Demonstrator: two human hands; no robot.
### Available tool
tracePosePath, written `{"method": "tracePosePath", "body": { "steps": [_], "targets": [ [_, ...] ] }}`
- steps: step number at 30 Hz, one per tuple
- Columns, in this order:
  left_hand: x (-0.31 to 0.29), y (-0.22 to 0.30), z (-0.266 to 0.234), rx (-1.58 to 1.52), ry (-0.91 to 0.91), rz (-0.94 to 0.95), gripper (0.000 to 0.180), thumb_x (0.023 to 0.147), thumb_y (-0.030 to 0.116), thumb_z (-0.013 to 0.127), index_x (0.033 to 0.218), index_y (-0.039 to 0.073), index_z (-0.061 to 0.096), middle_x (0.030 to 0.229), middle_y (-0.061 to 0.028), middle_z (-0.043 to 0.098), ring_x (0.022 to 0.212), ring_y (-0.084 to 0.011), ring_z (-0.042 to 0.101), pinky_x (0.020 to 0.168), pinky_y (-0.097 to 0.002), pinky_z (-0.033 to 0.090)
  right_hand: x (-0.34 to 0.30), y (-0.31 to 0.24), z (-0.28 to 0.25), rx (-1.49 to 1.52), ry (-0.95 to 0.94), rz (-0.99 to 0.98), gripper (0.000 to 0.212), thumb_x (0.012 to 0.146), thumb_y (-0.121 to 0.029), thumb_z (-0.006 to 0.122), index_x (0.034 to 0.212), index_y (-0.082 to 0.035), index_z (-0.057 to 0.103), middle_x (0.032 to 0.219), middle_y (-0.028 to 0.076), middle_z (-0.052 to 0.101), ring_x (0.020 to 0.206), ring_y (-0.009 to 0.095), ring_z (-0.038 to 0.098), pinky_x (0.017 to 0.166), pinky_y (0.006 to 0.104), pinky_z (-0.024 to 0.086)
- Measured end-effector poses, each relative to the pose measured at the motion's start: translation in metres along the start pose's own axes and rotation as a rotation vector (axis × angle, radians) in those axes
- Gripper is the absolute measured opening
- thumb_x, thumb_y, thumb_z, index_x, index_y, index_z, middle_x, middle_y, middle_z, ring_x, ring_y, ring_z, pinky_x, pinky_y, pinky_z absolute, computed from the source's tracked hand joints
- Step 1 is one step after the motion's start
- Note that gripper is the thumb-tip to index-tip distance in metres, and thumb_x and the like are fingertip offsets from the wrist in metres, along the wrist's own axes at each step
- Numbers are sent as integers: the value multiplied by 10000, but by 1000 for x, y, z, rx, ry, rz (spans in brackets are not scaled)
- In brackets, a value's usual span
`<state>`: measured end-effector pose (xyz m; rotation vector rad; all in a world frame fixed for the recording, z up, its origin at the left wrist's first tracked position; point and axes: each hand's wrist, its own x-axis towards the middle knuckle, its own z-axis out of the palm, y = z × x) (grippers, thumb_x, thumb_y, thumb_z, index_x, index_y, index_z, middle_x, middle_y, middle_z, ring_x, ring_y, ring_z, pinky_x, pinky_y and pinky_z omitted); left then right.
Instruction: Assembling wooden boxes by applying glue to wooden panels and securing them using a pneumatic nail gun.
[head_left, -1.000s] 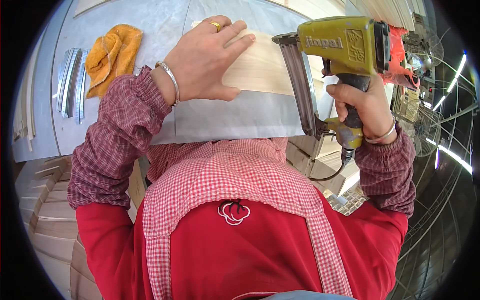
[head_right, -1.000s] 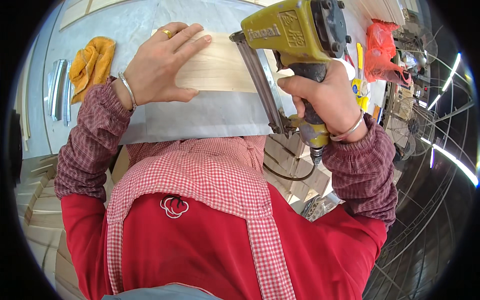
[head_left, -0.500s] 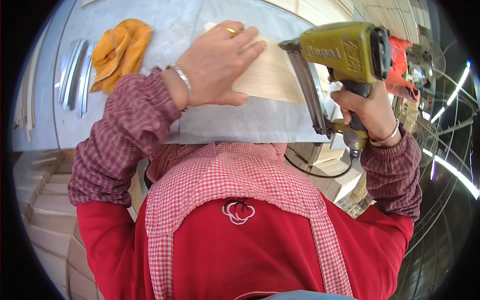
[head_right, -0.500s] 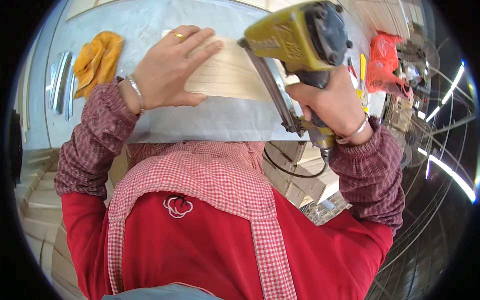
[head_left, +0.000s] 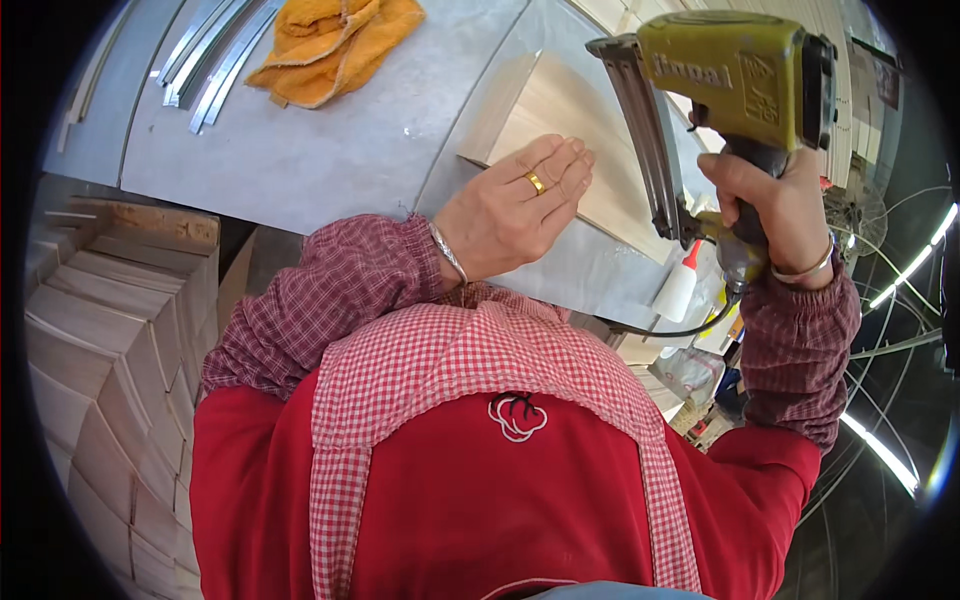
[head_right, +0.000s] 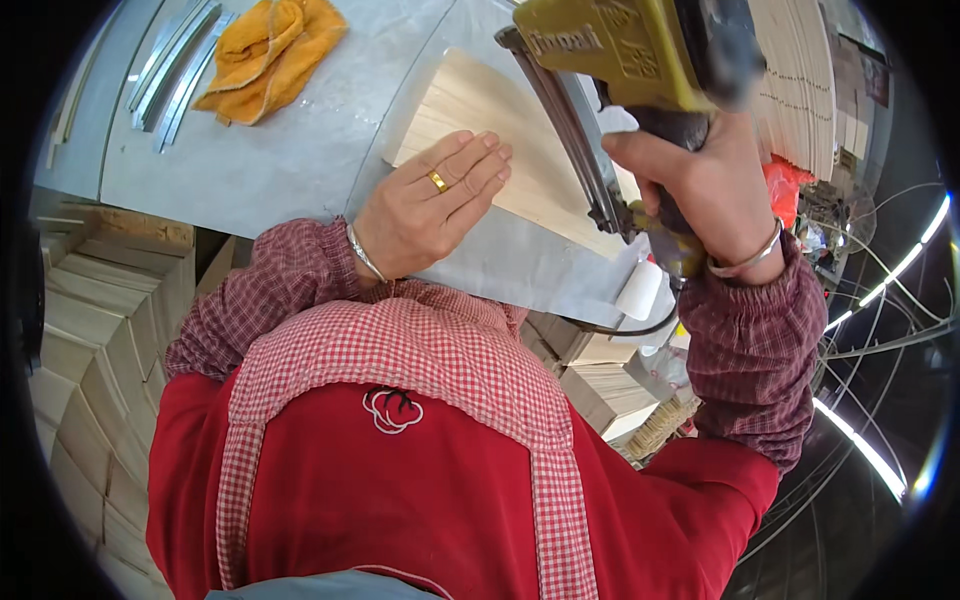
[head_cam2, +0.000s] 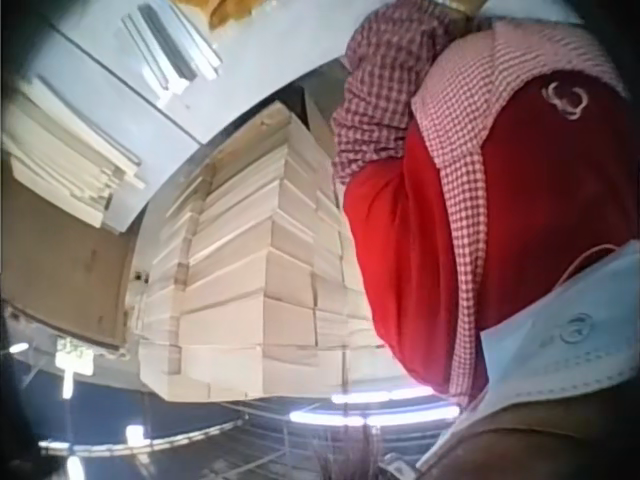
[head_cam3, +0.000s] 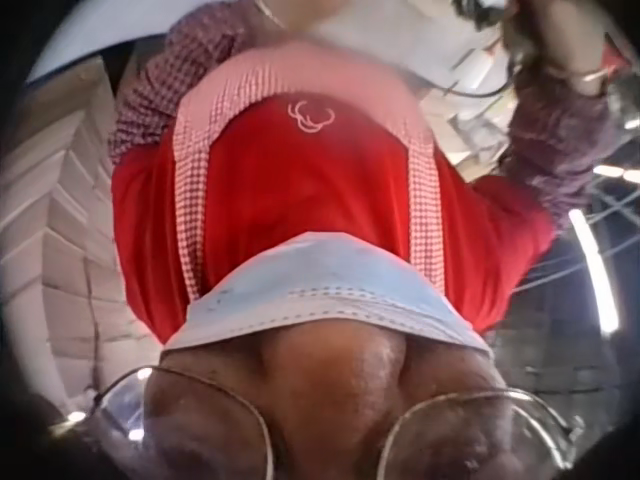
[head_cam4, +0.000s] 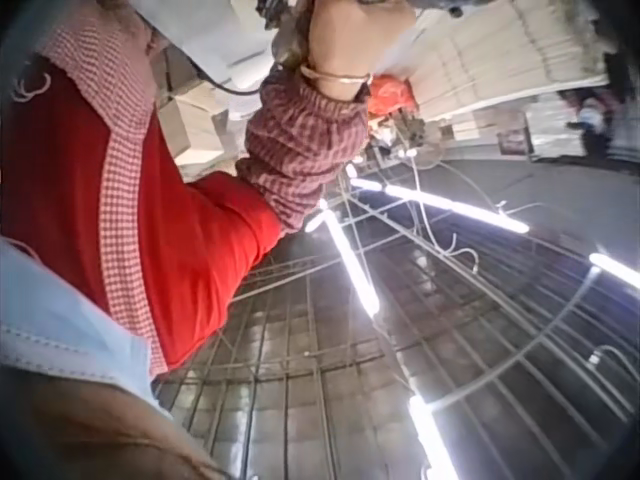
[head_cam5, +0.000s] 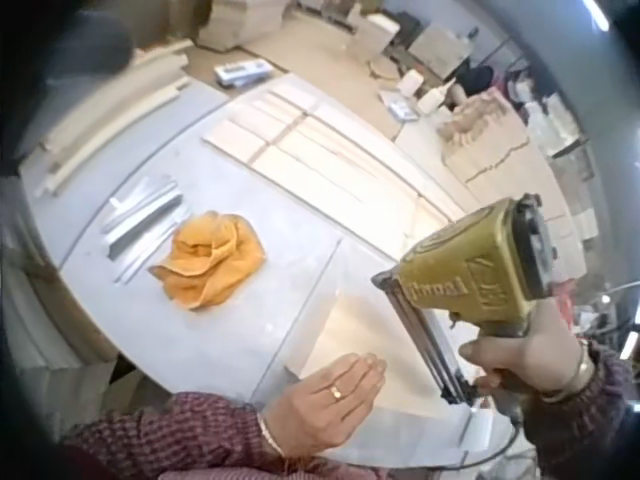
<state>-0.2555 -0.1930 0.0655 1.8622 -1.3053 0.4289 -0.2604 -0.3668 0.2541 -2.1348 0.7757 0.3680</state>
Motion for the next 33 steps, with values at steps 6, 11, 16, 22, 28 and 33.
{"method": "tracePosePath", "body": {
  "steps": [6,11,16,22,28,33],
  "targets": [
    [-1,-1,0,-11,2,-5,257,796,52,557,1035,-28,607,1189,-117,595,1128,-220,560,1019,-341,419,7,-7,11,-24,-86,-80,200,706,31,655,898,19,597,595,37,556,394,98,447,390,197,350],
    [0,-4,-2,-25,-3,-10,261,795,49,556,1040,-26,604,1188,-111,595,1126,-219,560,1018,-341,420,1,-8,11,-27,-62,-45,196,701,36,658,885,8,595,590,35,555,403,98,450,391,203,348],
    [3,-5,-5,-35,-18,-4,262,794,49,558,1042,-22,602,1187,-108,593,1121,-219,561,1015,-340,423,-2,-6,11,5,-55,-52,194,699,40,657,877,-2,593,587,31,555,410,98,451,391,206,343],
    [4,-4,-6,-40,-23,-15,255,790,48,563,1033,-19,602,1183,-109,593,1116,-220,562,1010,-336,426,-2,-10,12,-47,-60,-46,212,693,35,664,886,-11,589,599,30,560,422,101,457,402,210,349],
    [2,-6,-7,-44,-14,-11,246,787,46,566,1022,-19,602,1169,-113,597,1108,-221,564,1002,-336,432,-1,-18,12,-222,-32,-46,283,657,8,701,914,1,585,675,47,596,513,143,523,475,239,411],
    [3,-6,-3,-54,17,-12,236,787,46,567,1010,-21,603,1151,-115,602,1088,-219,572,990,-339,442,-3,-10,10,-363,-55,-230,354,626,-19,727,951,7,590,795,75,631,642,193,581,574,275,463]
  ]
}}
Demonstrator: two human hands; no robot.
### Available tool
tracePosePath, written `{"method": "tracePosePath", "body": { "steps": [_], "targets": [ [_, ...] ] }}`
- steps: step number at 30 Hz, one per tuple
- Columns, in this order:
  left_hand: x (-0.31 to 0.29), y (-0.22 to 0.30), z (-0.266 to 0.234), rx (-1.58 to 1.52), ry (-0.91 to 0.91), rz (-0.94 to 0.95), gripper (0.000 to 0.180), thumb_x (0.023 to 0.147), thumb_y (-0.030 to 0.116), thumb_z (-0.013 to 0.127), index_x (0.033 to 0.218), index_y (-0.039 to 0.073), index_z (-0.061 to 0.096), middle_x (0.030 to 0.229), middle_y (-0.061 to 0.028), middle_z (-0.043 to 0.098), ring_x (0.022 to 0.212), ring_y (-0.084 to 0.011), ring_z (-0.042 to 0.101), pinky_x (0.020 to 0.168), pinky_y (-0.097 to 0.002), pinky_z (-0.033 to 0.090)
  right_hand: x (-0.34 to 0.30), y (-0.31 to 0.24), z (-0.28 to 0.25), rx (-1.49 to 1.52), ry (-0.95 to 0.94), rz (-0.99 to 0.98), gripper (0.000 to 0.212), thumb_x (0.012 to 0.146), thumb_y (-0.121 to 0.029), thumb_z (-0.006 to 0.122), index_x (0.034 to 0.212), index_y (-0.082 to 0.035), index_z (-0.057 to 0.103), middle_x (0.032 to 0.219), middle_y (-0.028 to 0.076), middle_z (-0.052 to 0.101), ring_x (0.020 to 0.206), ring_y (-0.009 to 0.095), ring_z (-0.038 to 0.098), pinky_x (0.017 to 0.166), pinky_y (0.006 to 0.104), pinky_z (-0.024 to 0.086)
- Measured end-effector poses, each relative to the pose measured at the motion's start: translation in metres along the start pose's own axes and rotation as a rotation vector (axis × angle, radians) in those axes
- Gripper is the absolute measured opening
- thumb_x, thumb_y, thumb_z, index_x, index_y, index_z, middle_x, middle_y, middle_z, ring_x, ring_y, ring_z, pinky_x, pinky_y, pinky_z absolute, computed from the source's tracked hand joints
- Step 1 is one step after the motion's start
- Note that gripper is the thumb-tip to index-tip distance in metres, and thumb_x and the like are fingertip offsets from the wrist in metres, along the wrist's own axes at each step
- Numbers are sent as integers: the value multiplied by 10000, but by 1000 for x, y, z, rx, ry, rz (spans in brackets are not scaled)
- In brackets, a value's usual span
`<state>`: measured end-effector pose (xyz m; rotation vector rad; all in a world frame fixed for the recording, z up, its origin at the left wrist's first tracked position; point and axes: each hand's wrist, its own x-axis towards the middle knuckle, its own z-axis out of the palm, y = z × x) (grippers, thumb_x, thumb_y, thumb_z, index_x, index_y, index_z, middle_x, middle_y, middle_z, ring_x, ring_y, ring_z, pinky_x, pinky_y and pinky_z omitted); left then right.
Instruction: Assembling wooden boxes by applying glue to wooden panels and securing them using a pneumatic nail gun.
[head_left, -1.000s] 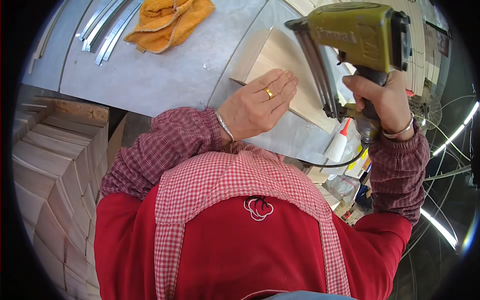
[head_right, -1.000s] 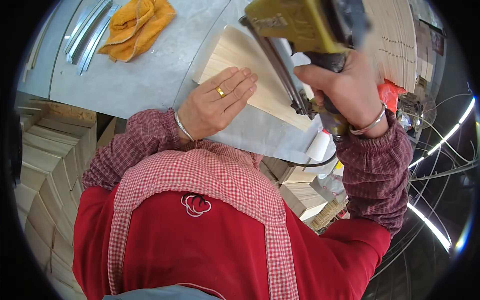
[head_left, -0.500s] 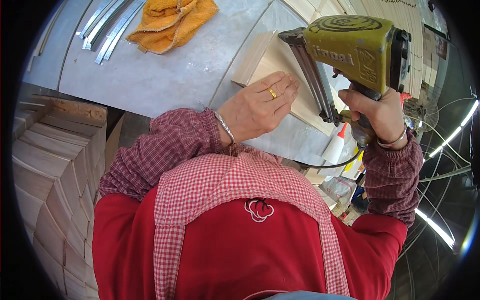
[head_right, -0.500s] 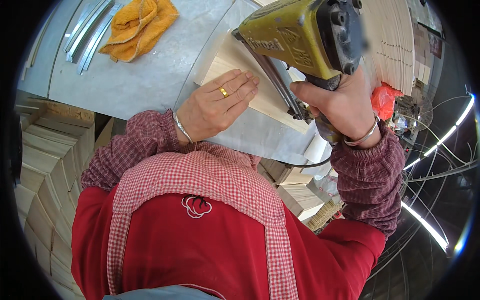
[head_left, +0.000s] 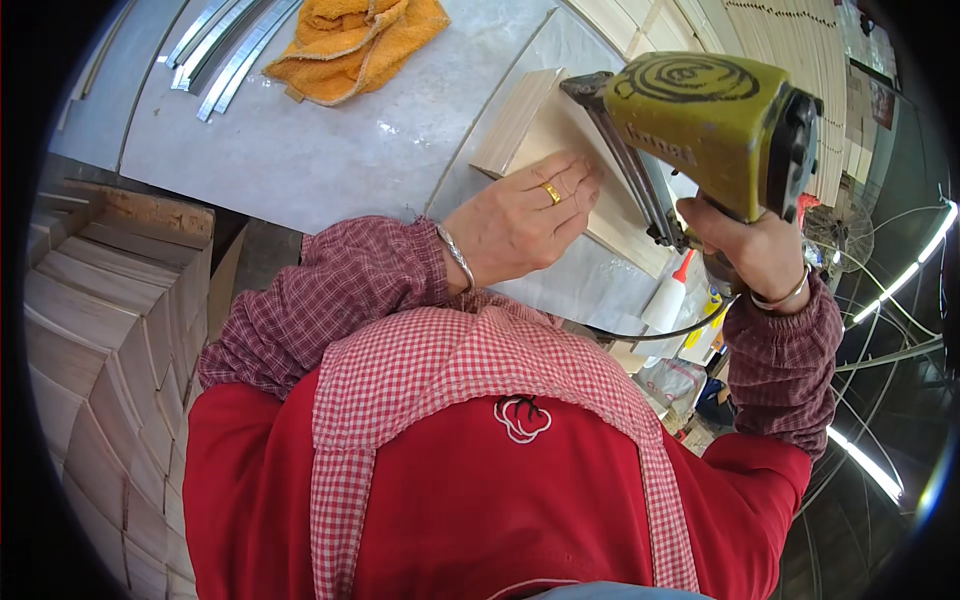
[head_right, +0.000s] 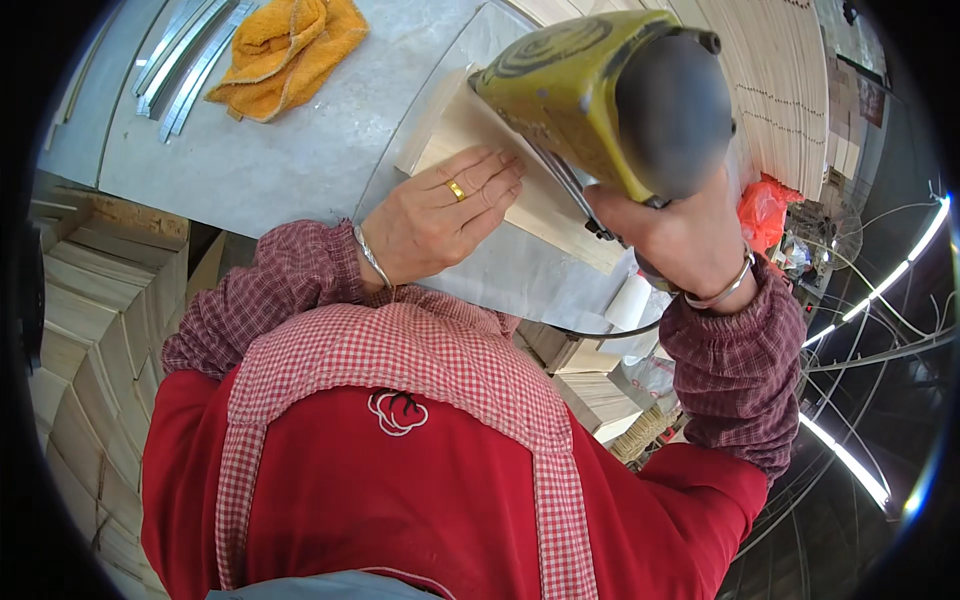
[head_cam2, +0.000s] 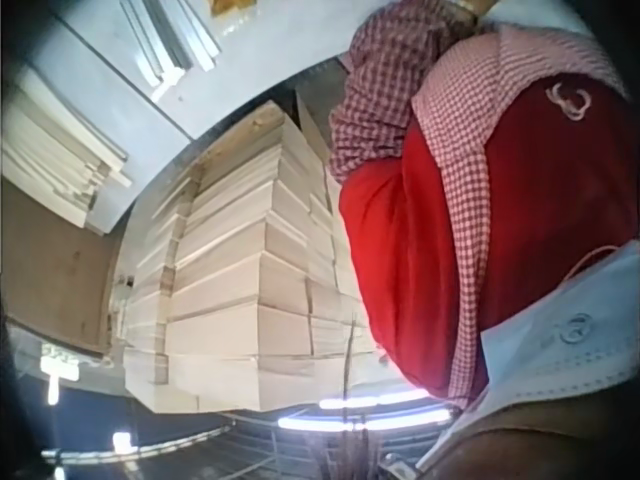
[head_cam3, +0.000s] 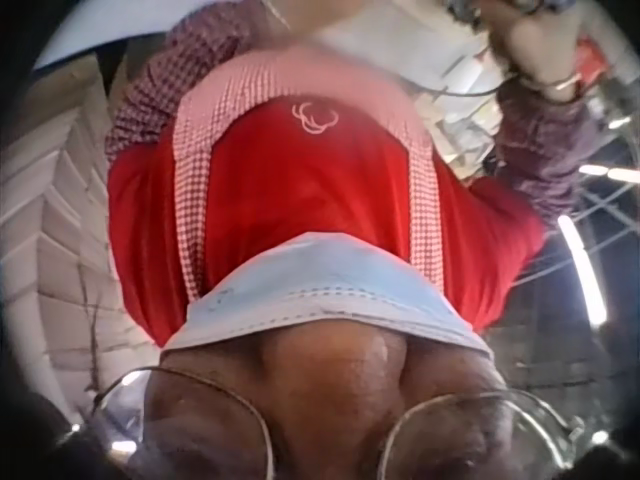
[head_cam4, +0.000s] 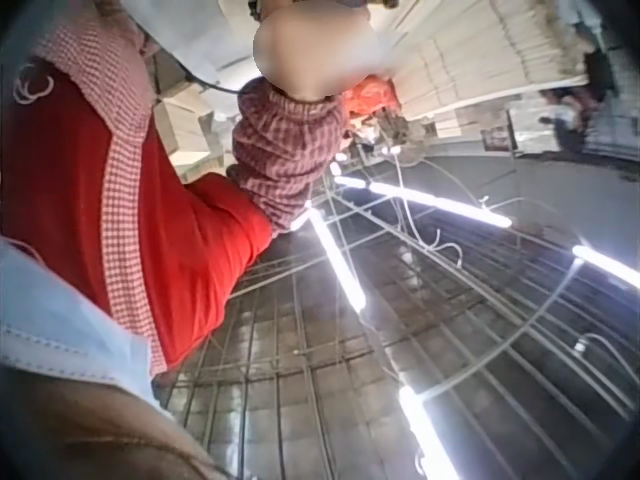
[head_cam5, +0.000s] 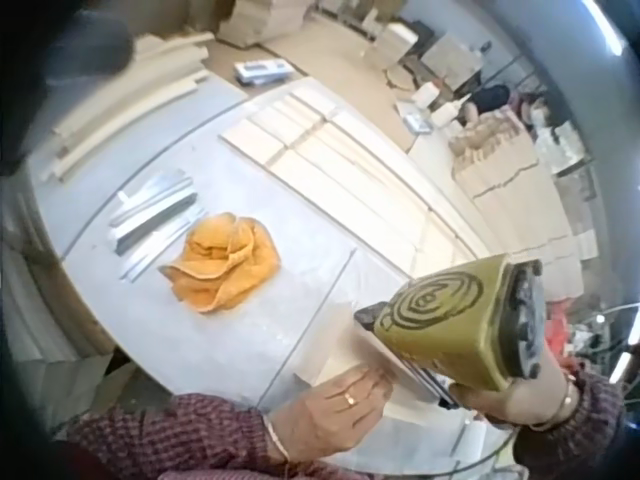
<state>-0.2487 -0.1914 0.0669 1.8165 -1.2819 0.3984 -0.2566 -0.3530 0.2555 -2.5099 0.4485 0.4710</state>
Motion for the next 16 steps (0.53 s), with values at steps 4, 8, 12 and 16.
{"method": "tracePosePath", "body": {
  "steps": [4,8,12,16],
  "targets": [
    [-2,-3,2,-8,12,19,230,788,59,551,996,-28,591,1123,-141,600,1080,-229,566,1003,-345,427,-4,5,1,-33,-33,-107,380,621,-33,734,974,3,598,878,96,643,717,217,602,632,292,480],
    [-3,-4,3,-13,16,39,227,790,72,534,986,-34,577,1090,-164,598,1069,-237,561,1017,-351,411,-8,7,2,-73,-63,-179,393,624,-43,735,993,-4,605,933,108,647,763,233,614,670,302,487],
    [-3,-3,4,-23,24,40,222,796,73,531,986,-32,575,1061,-156,604,1045,-233,567,1013,-353,413,-9,12,2,-187,-62,-249,402,631,-56,736,1008,-12,605,948,105,649,780,249,622,687,309,490],
    [-4,-4,4,-18,28,45,220,807,73,524,995,-29,574,1051,-152,600,1030,-230,567,1011,-349,412,-5,26,-2,-621,-45,-811,284,689,-20,731,959,-56,652,979,107,622,772,280,615,624,309,483]
  ]
}}
